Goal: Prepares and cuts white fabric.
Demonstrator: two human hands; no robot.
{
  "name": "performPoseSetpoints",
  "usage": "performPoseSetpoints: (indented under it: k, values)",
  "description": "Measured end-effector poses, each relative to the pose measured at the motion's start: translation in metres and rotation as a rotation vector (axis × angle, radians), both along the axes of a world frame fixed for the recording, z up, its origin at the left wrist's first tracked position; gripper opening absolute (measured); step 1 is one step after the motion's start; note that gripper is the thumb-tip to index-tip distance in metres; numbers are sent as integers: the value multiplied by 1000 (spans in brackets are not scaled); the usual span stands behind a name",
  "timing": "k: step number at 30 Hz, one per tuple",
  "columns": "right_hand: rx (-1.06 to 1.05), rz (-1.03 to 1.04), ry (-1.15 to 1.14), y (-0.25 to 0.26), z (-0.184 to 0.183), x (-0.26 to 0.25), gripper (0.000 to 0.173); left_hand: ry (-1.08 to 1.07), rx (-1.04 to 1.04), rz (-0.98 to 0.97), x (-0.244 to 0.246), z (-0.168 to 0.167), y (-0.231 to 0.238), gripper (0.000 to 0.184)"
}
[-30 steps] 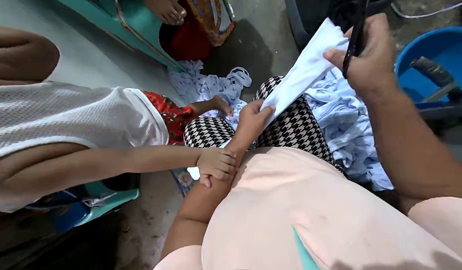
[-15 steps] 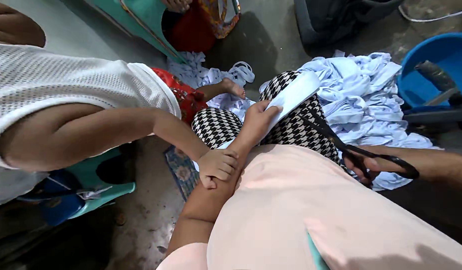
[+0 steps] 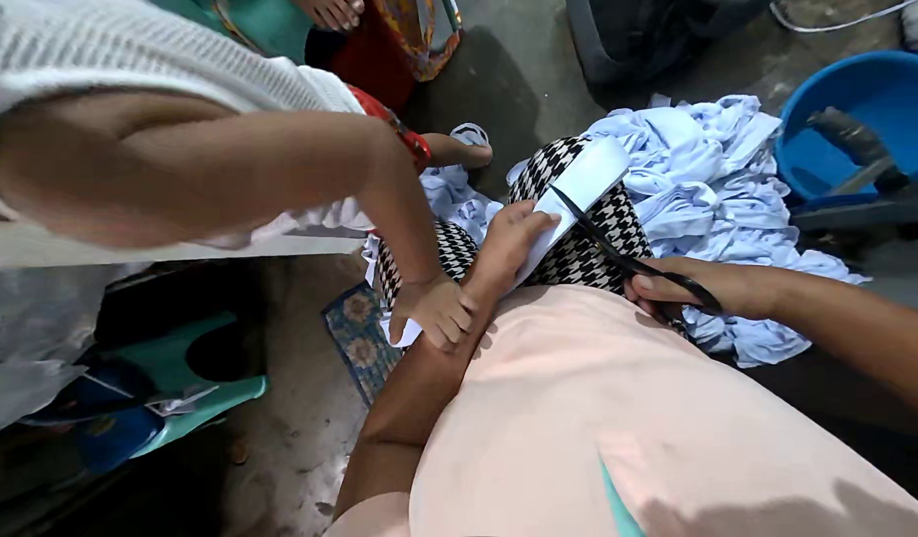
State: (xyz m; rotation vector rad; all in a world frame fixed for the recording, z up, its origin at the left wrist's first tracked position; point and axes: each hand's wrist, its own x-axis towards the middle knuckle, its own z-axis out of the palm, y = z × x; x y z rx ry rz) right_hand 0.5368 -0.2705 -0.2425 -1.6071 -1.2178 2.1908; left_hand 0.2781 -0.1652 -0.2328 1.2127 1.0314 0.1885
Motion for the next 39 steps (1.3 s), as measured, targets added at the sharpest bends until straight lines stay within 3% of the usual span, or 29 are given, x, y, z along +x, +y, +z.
performPoseSetpoints:
  k: [4, 10, 15, 22, 32, 35, 39]
  values:
    - [17, -85, -30, -1, -2, -5, 41, -33, 33, 78, 21, -25, 8, 15]
    - [10, -172, -87, -11, -8, -10, 38, 93, 130, -45, -9, -21, -13, 24]
    - [16, -182, -106, -14, -9, -8, 48, 60, 114, -27, -13, -16, -15, 26]
    - [33, -188, -123, -16, -12, -9, 47, 101, 136, -73, -1, -3, -2, 28]
    - [91, -186, -172, -21, -17, -8, 31, 100, 210, -67, -12, 1, -8, 23]
    - [62, -183, -159, -21, -15, -5, 31, 111, 73, -79, -4, -4, -2, 27]
    - [47, -78, -162, -13, -6, -4, 43, 113, -10, -86, -5, -5, -3, 30]
